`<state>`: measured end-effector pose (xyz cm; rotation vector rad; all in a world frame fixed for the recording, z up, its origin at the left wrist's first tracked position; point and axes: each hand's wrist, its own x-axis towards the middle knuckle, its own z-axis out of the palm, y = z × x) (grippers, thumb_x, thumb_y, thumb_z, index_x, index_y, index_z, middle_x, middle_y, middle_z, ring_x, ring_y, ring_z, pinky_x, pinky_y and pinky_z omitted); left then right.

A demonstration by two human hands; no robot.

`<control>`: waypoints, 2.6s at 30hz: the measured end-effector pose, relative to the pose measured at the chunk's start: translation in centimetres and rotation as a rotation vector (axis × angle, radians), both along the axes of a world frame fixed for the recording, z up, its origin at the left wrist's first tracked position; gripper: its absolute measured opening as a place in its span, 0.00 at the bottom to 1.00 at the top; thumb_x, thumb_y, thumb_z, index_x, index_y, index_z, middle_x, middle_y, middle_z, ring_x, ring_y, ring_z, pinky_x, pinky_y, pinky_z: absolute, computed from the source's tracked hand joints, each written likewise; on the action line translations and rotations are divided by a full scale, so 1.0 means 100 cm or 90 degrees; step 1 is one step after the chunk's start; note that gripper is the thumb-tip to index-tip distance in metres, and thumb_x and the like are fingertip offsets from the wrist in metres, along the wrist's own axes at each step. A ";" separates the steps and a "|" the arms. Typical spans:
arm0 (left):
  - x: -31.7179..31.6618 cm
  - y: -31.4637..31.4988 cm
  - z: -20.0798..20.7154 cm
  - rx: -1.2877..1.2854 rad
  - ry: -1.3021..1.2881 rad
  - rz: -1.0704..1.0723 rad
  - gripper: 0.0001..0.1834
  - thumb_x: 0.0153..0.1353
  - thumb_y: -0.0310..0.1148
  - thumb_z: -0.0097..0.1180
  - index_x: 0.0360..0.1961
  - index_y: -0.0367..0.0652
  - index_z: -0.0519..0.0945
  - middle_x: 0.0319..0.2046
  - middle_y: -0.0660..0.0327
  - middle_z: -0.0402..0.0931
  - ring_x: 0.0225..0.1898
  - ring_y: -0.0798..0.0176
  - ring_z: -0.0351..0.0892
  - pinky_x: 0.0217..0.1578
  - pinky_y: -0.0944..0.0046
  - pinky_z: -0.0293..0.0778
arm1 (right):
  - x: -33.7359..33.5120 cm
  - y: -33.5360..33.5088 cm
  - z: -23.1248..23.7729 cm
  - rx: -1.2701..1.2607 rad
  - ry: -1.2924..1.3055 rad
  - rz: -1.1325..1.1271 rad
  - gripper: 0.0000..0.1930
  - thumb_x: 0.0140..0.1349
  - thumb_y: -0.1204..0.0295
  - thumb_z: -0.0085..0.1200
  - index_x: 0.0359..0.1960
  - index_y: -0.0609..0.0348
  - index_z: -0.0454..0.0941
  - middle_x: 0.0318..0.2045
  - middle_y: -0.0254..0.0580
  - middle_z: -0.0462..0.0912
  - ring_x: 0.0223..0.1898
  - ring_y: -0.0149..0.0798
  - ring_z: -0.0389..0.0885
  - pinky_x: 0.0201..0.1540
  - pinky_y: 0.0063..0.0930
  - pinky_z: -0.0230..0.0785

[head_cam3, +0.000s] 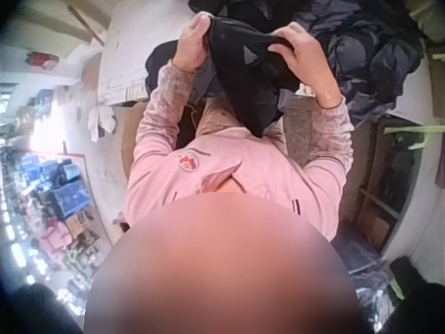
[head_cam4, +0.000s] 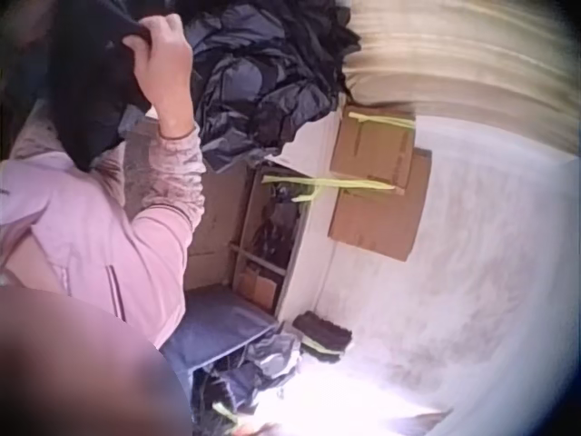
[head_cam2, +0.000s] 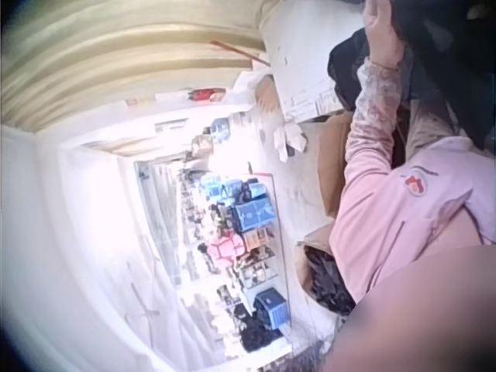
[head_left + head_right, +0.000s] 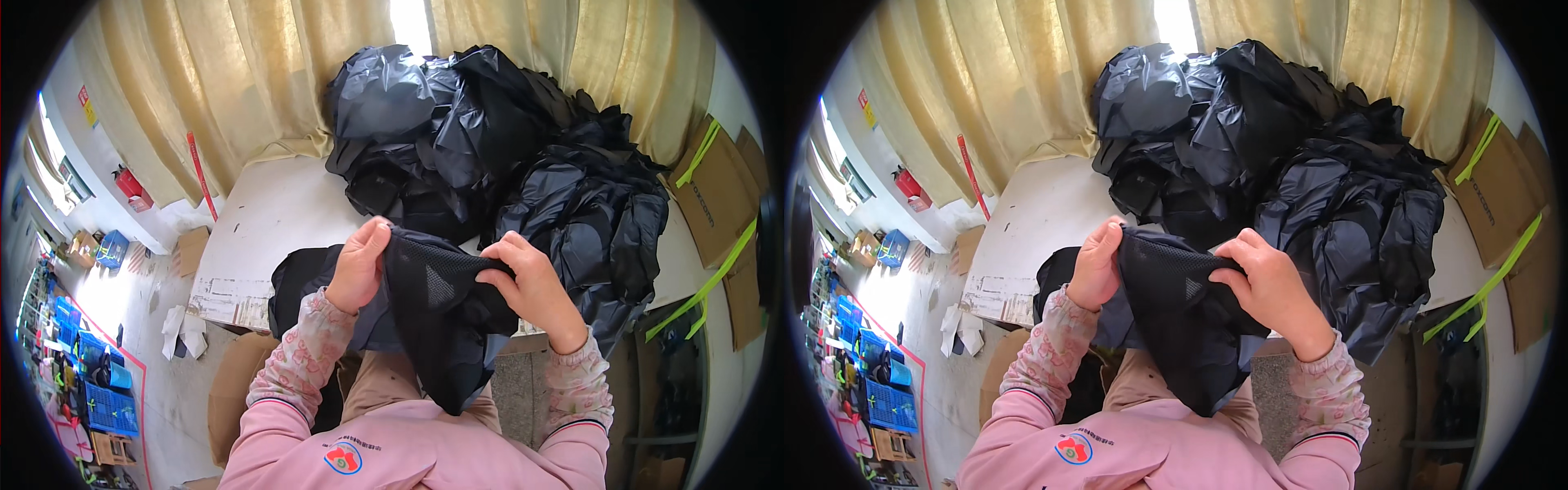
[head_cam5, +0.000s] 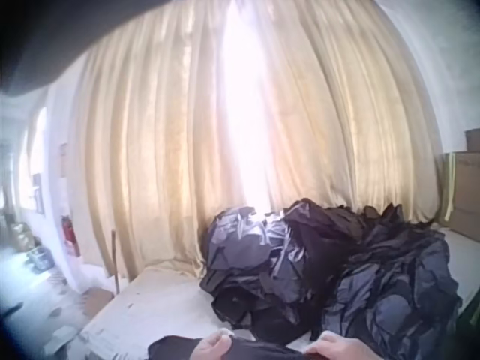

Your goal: Sort and inspect black fabric pieces on a workbench and place them into a container.

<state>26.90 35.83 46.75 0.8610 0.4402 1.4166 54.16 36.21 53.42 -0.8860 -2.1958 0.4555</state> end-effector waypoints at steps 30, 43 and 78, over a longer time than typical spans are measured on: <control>0.052 -0.018 -0.125 -0.124 -0.155 -0.140 0.22 0.69 0.36 0.48 0.60 0.37 0.70 0.61 0.56 0.71 0.63 0.55 0.68 0.66 0.49 0.58 | -0.009 0.040 0.025 -0.331 0.505 0.069 0.08 0.67 0.69 0.54 0.39 0.61 0.78 0.32 0.28 0.81 0.33 0.20 0.76 0.38 0.16 0.69; -0.064 -0.029 -0.006 0.026 -0.138 0.057 0.31 0.70 0.54 0.42 0.49 0.32 0.78 0.46 0.50 0.80 0.47 0.54 0.81 0.53 0.56 0.74 | 0.031 0.095 -0.187 -0.148 -0.040 -0.299 0.13 0.67 0.63 0.49 0.41 0.61 0.72 0.32 0.66 0.81 0.38 0.65 0.79 0.39 0.54 0.72; -0.030 -0.074 -0.176 0.352 1.235 -0.128 0.55 0.45 0.55 0.69 0.73 0.57 0.54 0.73 0.48 0.42 0.74 0.40 0.39 0.64 0.25 0.38 | -0.145 0.053 -0.273 -0.598 0.094 -0.166 0.26 0.56 0.55 0.64 0.42 0.68 0.73 0.21 0.43 0.77 0.15 0.36 0.77 0.15 0.28 0.71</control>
